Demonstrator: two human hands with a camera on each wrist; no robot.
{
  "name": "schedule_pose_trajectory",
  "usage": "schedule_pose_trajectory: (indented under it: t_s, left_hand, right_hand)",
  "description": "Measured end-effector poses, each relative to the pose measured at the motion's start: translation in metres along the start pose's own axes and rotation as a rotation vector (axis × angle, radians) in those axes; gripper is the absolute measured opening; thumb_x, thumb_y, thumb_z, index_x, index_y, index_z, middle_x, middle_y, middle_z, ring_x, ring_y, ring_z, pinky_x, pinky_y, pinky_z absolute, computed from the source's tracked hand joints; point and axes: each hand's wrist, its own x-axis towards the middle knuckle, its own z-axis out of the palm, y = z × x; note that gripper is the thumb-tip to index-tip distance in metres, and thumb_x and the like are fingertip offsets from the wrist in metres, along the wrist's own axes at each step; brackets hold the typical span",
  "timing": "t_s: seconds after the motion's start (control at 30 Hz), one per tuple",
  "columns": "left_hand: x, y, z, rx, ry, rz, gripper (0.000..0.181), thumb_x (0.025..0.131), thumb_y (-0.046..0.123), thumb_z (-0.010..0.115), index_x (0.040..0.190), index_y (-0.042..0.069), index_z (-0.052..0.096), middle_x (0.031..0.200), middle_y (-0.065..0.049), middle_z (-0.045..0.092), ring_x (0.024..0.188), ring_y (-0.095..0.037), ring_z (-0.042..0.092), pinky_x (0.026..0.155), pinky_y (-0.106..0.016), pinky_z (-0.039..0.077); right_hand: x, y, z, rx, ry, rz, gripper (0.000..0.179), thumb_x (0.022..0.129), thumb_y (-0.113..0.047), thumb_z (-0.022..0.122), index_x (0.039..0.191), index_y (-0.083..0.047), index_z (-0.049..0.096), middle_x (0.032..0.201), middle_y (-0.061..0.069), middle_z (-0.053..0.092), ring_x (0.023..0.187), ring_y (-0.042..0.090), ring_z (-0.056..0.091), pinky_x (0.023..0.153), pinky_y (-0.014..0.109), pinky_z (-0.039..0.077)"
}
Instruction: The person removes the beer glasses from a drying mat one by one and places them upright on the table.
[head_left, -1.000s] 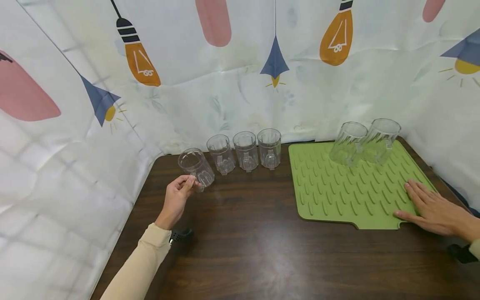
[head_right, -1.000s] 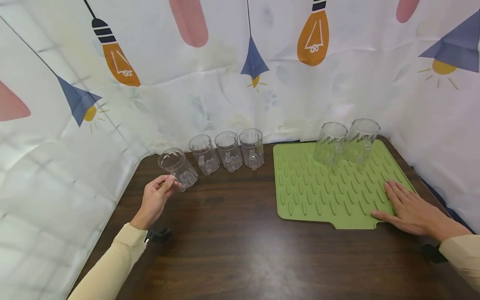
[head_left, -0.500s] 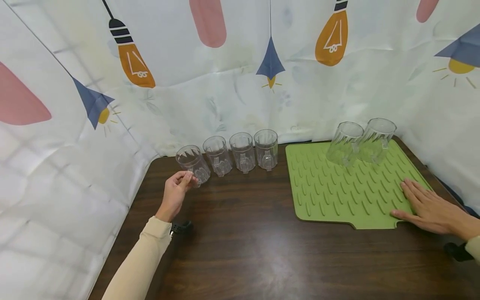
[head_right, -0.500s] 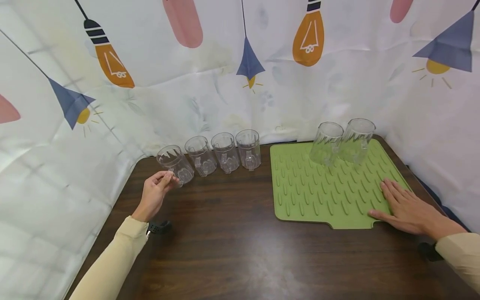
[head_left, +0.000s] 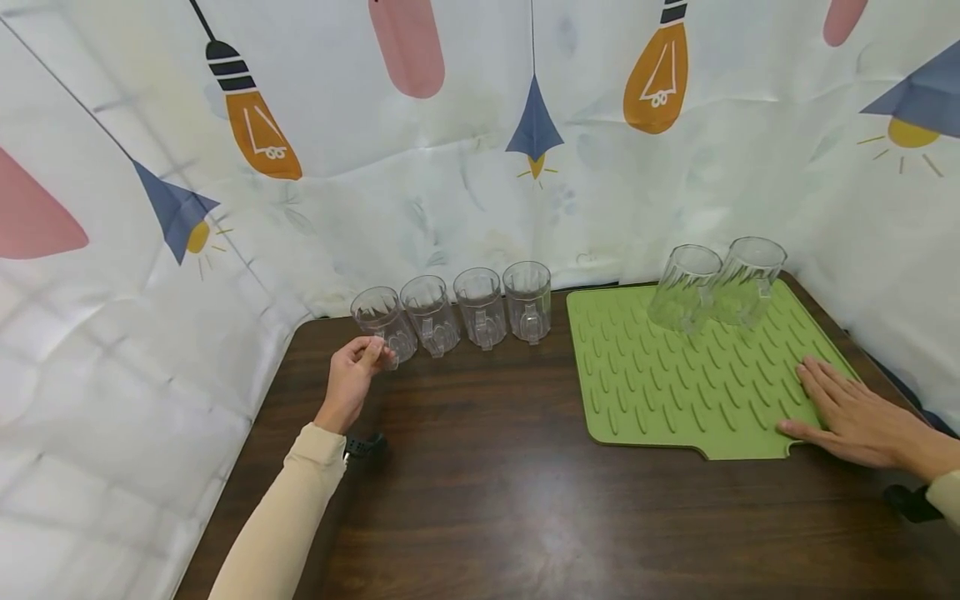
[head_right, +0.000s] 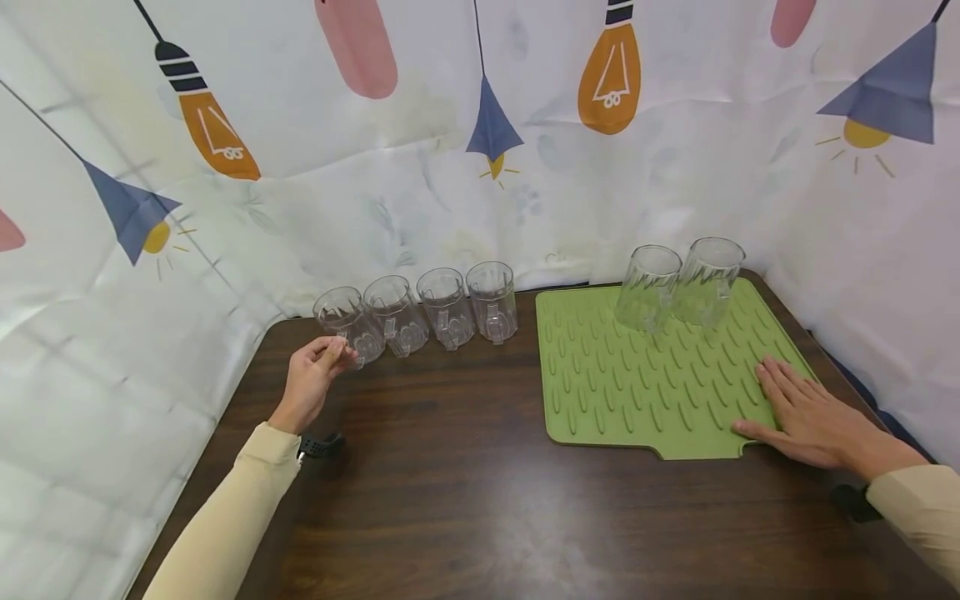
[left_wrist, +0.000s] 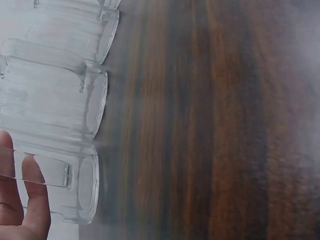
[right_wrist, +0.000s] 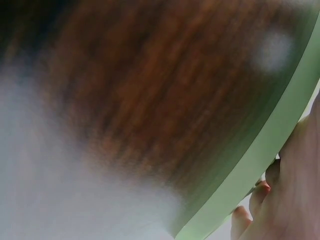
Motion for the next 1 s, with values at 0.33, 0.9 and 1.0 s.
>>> schedule_pose_trajectory:
  t_s: [0.33, 0.9, 1.0]
  left_hand:
    - [0.009, -0.001, -0.003, 0.054, 0.018, -0.019, 0.030, 0.108, 0.018, 0.056, 0.114, -0.012, 0.059, 0.082, 0.013, 0.070, 0.084, -0.001, 0.070, 0.083, -0.017, 0.060]
    - [0.011, 0.003, -0.004, -0.018, -0.039, -0.044, 0.032, 0.109, 0.019, 0.053, 0.118, -0.011, 0.059, 0.089, 0.009, 0.070, 0.087, -0.003, 0.072, 0.087, -0.018, 0.060]
    - [0.010, 0.004, -0.005, -0.011, -0.048, -0.057, 0.036, 0.110, 0.022, 0.050, 0.122, -0.012, 0.058, 0.089, 0.010, 0.070, 0.089, -0.002, 0.072, 0.088, -0.018, 0.059]
  right_hand:
    - [0.000, -0.001, 0.000, -0.002, 0.002, -0.001, 0.109, 0.102, -0.061, 0.053, 0.161, 0.010, -0.005, 0.165, 0.041, -0.003, 0.156, 0.055, -0.011, 0.113, 0.079, 0.020]
    - [-0.001, -0.002, -0.002, 0.008, -0.001, -0.002, 0.109, 0.102, -0.061, 0.053, 0.161, 0.009, -0.005, 0.166, 0.041, -0.003, 0.156, 0.055, -0.012, 0.112, 0.079, 0.019]
    - [-0.001, -0.002, -0.002, 0.005, -0.001, 0.000, 0.109, 0.102, -0.061, 0.053, 0.161, 0.009, -0.005, 0.166, 0.041, -0.003, 0.155, 0.056, -0.011, 0.112, 0.079, 0.019]
